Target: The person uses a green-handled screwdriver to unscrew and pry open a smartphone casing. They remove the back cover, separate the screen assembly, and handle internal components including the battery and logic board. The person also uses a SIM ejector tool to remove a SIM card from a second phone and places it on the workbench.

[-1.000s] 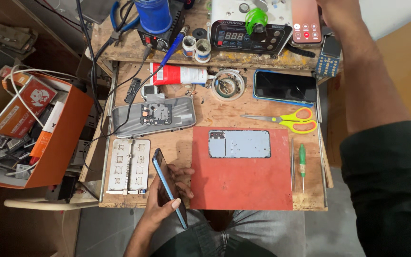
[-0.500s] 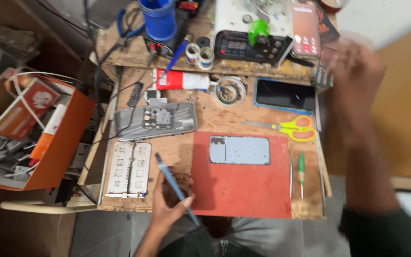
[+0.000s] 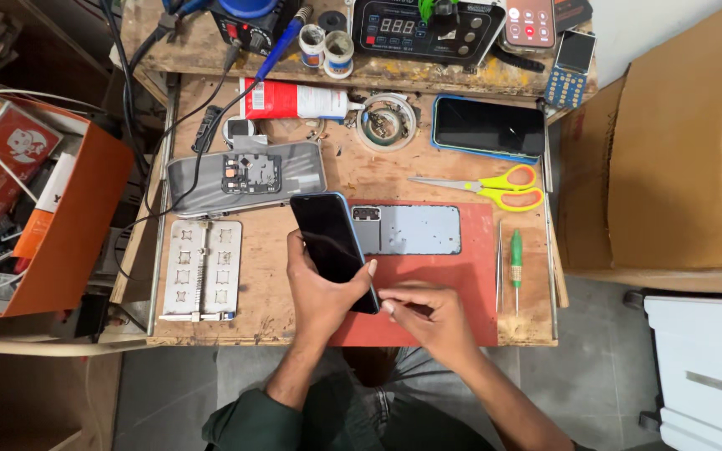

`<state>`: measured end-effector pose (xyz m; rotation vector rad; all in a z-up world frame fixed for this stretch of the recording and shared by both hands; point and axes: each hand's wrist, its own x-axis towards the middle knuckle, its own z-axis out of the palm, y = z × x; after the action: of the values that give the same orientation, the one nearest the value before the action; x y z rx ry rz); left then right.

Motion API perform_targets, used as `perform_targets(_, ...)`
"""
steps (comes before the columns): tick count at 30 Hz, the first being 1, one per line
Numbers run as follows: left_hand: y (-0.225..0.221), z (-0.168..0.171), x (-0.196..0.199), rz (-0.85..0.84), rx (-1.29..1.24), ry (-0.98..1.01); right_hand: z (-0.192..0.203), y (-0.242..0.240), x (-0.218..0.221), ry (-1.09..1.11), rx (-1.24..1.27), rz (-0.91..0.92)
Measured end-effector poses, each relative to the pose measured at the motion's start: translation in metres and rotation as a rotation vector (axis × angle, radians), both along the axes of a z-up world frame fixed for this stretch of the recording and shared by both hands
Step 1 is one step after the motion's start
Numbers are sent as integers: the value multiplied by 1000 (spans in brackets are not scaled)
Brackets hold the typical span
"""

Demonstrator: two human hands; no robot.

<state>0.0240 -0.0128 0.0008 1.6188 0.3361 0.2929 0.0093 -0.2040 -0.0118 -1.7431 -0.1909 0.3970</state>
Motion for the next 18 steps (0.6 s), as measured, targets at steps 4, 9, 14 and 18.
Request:
perform_targets(4, 0, -3, -2, -20, 21, 5, -17, -1, 4, 106, 134, 50)
perform_targets(9, 1, -4, -3, -70, 61, -26, -22, -5, 14, 170, 95, 112)
perform_targets(14, 1, -4, -4, -102, 58, -45, -22, -9, 21, 158, 125, 188)
perform_targets(18, 1, -5, -3, -102, 81, -62, -25, -9, 25, 175, 135, 203)
